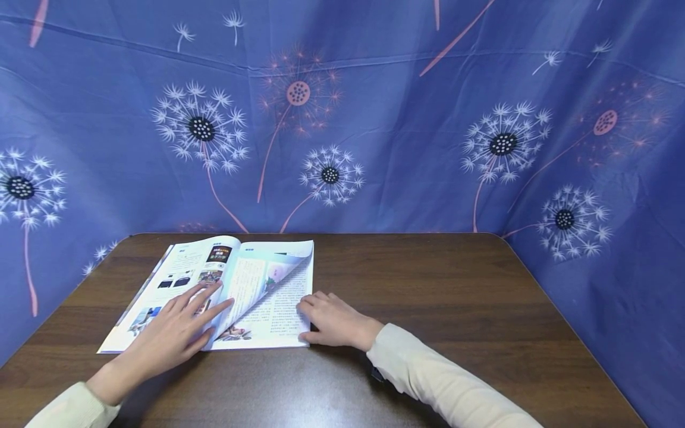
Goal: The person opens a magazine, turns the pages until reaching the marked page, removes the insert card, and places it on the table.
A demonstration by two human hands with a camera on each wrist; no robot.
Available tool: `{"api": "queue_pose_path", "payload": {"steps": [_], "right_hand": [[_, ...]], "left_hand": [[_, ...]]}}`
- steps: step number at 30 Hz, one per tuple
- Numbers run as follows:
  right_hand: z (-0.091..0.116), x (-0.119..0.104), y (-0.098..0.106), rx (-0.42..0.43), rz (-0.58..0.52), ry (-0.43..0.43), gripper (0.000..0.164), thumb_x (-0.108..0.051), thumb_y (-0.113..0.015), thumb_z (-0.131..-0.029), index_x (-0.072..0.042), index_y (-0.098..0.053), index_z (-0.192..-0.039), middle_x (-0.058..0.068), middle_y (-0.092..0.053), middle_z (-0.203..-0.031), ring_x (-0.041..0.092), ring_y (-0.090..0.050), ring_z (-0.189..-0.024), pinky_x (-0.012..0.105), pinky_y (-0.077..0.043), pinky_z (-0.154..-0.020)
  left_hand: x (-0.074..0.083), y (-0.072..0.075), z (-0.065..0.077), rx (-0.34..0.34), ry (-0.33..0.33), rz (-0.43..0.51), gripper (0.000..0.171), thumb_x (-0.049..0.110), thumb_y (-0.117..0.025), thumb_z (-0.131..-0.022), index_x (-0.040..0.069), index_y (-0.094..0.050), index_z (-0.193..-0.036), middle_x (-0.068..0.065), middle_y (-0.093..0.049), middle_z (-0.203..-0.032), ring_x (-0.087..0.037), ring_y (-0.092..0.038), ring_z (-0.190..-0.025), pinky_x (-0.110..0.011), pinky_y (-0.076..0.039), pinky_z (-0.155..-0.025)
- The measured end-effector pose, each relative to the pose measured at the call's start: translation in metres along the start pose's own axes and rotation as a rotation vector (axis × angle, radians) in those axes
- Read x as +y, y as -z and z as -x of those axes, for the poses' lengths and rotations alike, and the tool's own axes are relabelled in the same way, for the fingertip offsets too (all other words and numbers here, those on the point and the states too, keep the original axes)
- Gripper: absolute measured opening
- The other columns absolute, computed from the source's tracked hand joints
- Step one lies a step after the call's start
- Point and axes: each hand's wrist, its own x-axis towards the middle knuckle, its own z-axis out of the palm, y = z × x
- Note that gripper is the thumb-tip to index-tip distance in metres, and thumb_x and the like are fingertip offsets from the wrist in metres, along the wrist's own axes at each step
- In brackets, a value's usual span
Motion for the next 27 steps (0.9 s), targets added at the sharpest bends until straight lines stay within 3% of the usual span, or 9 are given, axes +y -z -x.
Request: {"api": "queue_pose_path", "payload": {"steps": [6,17,27], "right_hand": [[0.0006,-0.0012,0.0003,-0.006,0.018,0.003,0.054,-0.043,-0.057,-0.087,-0.009,-0.049,-0.127,0.007,-0.052,-0.13,0.019,-0.047,-0.121,0.038,-0.041,-0.099],[0.0004,-0.005,0.0005,-0.01,0.053,-0.004,0.059,-0.049,-0.056,-0.085,-0.007,-0.05,-0.126,0.007,-0.052,-0.13,0.02,-0.048,-0.119,0.037,-0.042,-0.098],[-0.0006,-0.0049,-0.0016,0.016,0.071,0.016,0.064,-0.055,-0.059,-0.08,-0.007,-0.054,-0.121,0.008,-0.053,-0.127,0.02,-0.05,-0.115,0.036,-0.044,-0.093]], "left_hand": [[0.0019,0.0001,0.0005,-0.021,0.02,0.001,0.052,0.028,-0.057,-0.08,0.019,-0.05,-0.131,-0.015,-0.044,-0.138,-0.041,-0.041,-0.123,-0.054,-0.04,-0.09],[0.0023,-0.0025,0.0006,-0.07,0.042,-0.039,0.063,0.044,-0.066,-0.077,0.016,-0.05,-0.131,-0.015,-0.044,-0.138,-0.04,-0.039,-0.126,-0.053,-0.04,-0.092],[0.0014,-0.0024,-0.0007,-0.007,0.019,-0.024,0.069,0.037,-0.07,-0.071,0.009,-0.049,-0.131,-0.016,-0.046,-0.136,-0.04,-0.043,-0.122,-0.053,-0.041,-0.089]]}}
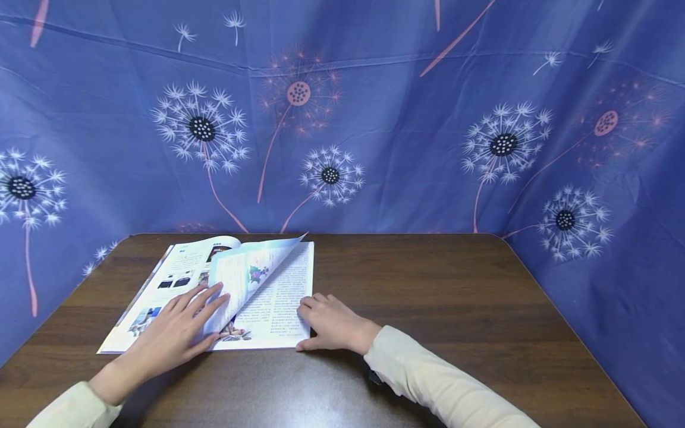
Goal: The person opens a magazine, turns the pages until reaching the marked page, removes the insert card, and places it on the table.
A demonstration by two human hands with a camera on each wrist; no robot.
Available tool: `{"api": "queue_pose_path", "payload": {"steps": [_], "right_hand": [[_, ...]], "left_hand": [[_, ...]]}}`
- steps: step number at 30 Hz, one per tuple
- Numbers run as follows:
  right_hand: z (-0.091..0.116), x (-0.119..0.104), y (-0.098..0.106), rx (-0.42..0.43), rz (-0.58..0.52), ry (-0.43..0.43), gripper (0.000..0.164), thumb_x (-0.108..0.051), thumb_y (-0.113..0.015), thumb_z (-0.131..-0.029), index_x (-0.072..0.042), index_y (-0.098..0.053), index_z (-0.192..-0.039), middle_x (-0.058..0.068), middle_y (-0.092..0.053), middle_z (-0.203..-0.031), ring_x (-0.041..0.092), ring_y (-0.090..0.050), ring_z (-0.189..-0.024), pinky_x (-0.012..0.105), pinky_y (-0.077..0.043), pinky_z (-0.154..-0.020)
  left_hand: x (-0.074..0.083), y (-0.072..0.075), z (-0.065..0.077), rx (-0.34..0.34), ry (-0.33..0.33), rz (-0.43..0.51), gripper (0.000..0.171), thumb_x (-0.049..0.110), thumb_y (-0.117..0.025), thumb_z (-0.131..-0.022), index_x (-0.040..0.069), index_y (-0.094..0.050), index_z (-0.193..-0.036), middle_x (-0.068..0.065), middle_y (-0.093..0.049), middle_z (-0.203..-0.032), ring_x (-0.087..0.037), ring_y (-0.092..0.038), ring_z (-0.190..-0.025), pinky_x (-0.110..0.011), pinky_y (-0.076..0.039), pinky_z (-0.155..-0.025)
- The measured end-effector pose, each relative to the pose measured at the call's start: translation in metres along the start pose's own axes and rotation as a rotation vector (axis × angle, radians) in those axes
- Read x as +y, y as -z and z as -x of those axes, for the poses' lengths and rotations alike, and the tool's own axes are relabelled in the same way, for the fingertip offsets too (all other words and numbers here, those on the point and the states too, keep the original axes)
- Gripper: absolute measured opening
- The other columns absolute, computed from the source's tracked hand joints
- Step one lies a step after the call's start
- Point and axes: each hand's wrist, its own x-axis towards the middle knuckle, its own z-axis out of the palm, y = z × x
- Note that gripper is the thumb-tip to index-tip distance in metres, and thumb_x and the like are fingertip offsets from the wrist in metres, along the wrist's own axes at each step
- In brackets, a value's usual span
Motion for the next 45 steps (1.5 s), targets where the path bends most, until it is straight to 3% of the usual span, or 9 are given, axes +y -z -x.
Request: {"api": "queue_pose_path", "payload": {"steps": [10,22,36,45], "right_hand": [[0.0,-0.0013,0.0011,-0.013,-0.006,-0.01,0.064,-0.056,-0.06,-0.078,-0.009,-0.054,-0.121,0.007,-0.052,-0.128,0.019,-0.049,-0.116,0.036,-0.043,-0.096],[-0.0005,0.0003,0.0014,-0.01,-0.022,-0.001,0.061,-0.054,-0.062,-0.078,-0.009,-0.056,-0.118,0.007,-0.053,-0.128,0.02,-0.05,-0.115,0.037,-0.043,-0.096],[-0.0011,0.0012,0.0058,-0.045,-0.058,-0.016,0.06,-0.052,-0.063,-0.079,-0.009,-0.055,-0.121,0.008,-0.052,-0.131,0.02,-0.049,-0.117,0.037,-0.041,-0.097],[-0.0007,0.001,0.0081,-0.061,-0.061,-0.018,0.056,-0.049,-0.062,-0.081,-0.01,-0.056,-0.12,0.009,-0.052,-0.131,0.021,-0.048,-0.119,0.038,-0.04,-0.099]], "left_hand": [[-0.0025,-0.0005,0.0009,0.04,-0.022,0.018,0.059,0.031,-0.065,-0.072,0.013,-0.053,-0.126,-0.017,-0.046,-0.135,-0.04,-0.045,-0.118,-0.053,-0.041,-0.088],[-0.0036,0.0027,0.003,-0.034,0.015,0.027,0.046,0.028,-0.063,-0.075,0.016,-0.059,-0.12,-0.016,-0.044,-0.137,-0.04,-0.043,-0.12,-0.054,-0.039,-0.091],[-0.0058,0.0021,0.0034,-0.014,0.004,0.031,0.043,0.03,-0.065,-0.073,0.016,-0.062,-0.114,-0.017,-0.045,-0.136,-0.041,-0.042,-0.12,-0.055,-0.04,-0.088],[-0.0053,0.0034,0.0044,-0.038,0.015,0.029,0.04,0.035,-0.066,-0.075,0.015,-0.064,-0.109,-0.017,-0.045,-0.136,-0.04,-0.042,-0.121,-0.055,-0.041,-0.089]]}}
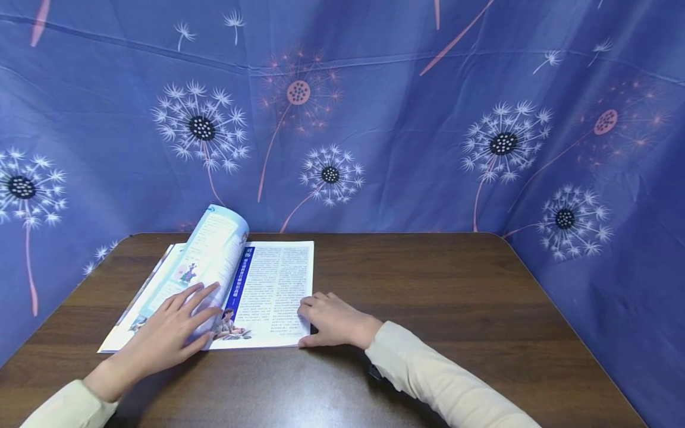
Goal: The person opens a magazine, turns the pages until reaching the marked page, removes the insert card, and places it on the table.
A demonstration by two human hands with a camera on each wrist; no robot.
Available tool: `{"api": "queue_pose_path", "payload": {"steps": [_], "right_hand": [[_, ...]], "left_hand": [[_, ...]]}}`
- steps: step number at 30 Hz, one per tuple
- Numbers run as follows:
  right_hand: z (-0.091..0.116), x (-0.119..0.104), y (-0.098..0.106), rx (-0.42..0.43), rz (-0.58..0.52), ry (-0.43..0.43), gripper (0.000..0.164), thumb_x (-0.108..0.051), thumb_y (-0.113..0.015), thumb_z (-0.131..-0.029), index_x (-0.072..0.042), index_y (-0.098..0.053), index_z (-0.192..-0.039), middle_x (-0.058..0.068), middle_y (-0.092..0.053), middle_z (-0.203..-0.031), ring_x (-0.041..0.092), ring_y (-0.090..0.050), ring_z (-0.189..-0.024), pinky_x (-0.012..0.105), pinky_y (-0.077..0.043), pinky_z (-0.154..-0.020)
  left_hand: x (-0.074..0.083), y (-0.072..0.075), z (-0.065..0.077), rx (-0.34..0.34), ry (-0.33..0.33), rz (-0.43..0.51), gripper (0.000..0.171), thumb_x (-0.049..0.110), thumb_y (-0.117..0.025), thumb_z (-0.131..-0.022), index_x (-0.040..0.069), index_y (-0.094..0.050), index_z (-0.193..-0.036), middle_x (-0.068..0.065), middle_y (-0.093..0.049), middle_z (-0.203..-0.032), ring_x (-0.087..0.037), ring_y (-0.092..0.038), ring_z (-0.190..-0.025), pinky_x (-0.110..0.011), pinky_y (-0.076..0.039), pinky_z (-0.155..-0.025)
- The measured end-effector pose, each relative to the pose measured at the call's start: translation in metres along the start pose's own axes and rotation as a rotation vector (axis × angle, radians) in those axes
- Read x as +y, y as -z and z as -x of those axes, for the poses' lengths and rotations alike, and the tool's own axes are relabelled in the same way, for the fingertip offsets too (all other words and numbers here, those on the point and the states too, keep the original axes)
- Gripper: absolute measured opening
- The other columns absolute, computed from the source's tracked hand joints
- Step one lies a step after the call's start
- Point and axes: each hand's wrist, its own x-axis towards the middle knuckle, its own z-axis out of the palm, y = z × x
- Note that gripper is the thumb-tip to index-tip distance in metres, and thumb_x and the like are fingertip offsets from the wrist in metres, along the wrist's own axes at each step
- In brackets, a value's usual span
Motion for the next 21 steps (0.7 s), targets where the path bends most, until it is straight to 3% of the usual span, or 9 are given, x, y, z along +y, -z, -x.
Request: {"api": "queue_pose_path", "payload": {"steps": [7,21], "right_hand": [[0.0003,0.0007,0.0004,-0.004,-0.022,-0.007,0.046,-0.039,-0.06,-0.084,-0.01,-0.057,-0.12,0.009,-0.053,-0.131,0.021,-0.049,-0.12,0.038,-0.039,-0.1],[-0.0028,0.0045,-0.002,0.09,-0.027,0.014,0.035,-0.031,-0.06,-0.084,-0.012,-0.06,-0.113,0.004,-0.061,-0.119,0.017,-0.055,-0.111,0.036,-0.043,-0.093]], "left_hand": [[0.0028,0.0016,0.0013,-0.037,0.021,0.005,0.038,0.039,-0.066,-0.077,0.014,-0.066,-0.105,-0.015,-0.051,-0.131,-0.037,-0.049,-0.116,-0.053,-0.043,-0.088],[0.0036,-0.0002,0.0025,-0.093,0.062,-0.001,0.049,0.049,-0.061,-0.08,0.014,-0.061,-0.114,-0.011,-0.055,-0.127,-0.033,-0.054,-0.111,-0.051,-0.043,-0.088]]}}
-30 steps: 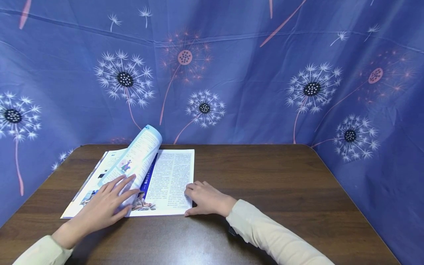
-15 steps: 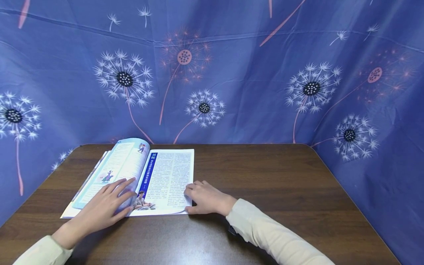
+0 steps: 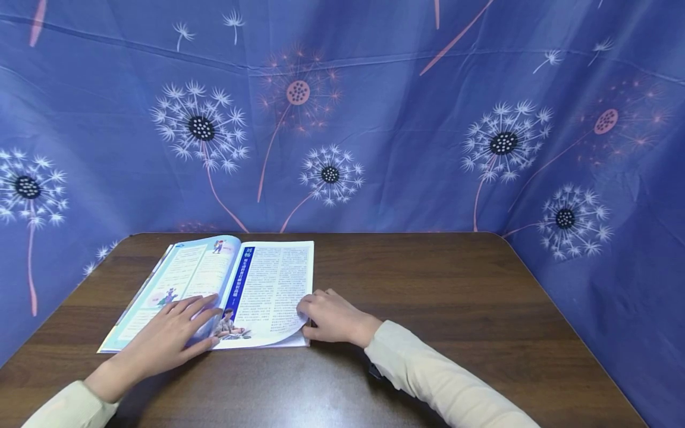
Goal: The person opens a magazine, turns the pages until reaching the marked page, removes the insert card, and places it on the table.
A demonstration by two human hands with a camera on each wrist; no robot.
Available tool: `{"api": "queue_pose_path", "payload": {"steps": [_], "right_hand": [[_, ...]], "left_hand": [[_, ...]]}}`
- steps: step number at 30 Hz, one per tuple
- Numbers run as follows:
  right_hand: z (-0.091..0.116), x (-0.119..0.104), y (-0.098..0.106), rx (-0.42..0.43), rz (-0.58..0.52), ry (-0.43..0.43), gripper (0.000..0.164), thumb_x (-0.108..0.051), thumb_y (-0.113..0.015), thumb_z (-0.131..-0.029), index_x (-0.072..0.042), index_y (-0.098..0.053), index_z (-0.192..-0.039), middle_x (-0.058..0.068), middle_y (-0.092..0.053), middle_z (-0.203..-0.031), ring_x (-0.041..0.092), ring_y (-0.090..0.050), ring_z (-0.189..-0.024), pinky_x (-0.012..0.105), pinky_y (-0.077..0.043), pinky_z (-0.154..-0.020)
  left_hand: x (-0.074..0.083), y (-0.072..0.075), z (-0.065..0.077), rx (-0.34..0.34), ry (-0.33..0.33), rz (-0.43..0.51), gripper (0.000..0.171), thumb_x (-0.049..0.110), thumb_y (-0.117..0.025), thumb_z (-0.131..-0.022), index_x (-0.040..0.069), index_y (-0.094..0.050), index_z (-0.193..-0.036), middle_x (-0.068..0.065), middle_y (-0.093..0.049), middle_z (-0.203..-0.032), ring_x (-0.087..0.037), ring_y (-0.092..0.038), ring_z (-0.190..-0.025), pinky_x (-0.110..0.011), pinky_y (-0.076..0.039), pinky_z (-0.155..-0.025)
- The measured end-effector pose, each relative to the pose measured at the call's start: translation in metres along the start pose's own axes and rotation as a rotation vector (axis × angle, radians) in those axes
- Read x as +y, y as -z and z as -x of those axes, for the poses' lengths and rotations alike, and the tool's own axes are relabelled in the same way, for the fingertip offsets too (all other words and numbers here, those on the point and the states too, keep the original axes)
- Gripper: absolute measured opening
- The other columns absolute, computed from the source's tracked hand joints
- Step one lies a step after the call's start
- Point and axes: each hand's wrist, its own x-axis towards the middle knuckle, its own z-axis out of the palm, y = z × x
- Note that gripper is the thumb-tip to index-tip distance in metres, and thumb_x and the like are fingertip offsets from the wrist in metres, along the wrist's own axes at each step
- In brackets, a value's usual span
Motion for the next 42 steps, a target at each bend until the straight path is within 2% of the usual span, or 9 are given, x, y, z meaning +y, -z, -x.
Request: {"api": "queue_pose_path", "payload": {"steps": [8,14,27,42], "right_hand": [[-0.0037,0.0017,-0.0016,0.082,-0.016,0.003,0.029,-0.03,-0.059,-0.085,-0.011,-0.064,-0.107,0.002,-0.065,-0.11,0.015,-0.059,-0.102,0.035,-0.046,-0.087],[-0.005,0.0017,-0.0006,0.128,-0.024,-0.002,0.029,-0.03,-0.058,-0.087,-0.011,-0.064,-0.107,0.001,-0.066,-0.106,0.012,-0.06,-0.096,0.035,-0.048,-0.086],[-0.0076,0.0004,-0.0002,0.137,0.001,-0.042,0.032,-0.034,-0.056,-0.089,-0.01,-0.063,-0.109,0.002,-0.066,-0.108,0.013,-0.06,-0.098,0.035,-0.047,-0.087],[-0.0061,0.0037,0.0,0.188,-0.014,-0.023,0.029,-0.028,-0.057,-0.087,-0.009,-0.063,-0.108,0.001,-0.066,-0.106,0.012,-0.061,-0.094,0.035,-0.048,-0.083]], "left_hand": [[0.0056,0.0009,-0.0012,-0.06,0.057,0.037,0.063,0.063,-0.054,-0.079,0.017,-0.058,-0.122,-0.009,-0.054,-0.129,-0.035,-0.051,-0.114,-0.055,-0.041,-0.091],[0.0074,0.0012,-0.0018,-0.099,0.063,0.034,0.07,0.068,-0.052,-0.076,0.019,-0.055,-0.126,-0.009,-0.053,-0.13,-0.039,-0.051,-0.113,-0.056,-0.04,-0.09],[0.0067,-0.0004,-0.0027,-0.084,0.052,0.018,0.069,0.067,-0.053,-0.076,0.02,-0.055,-0.125,-0.009,-0.055,-0.128,-0.039,-0.053,-0.112,-0.057,-0.042,-0.088],[0.0051,0.0043,-0.0028,-0.064,0.049,0.031,0.06,0.061,-0.053,-0.08,0.02,-0.057,-0.123,-0.008,-0.055,-0.128,-0.036,-0.054,-0.111,-0.057,-0.041,-0.09]]}}
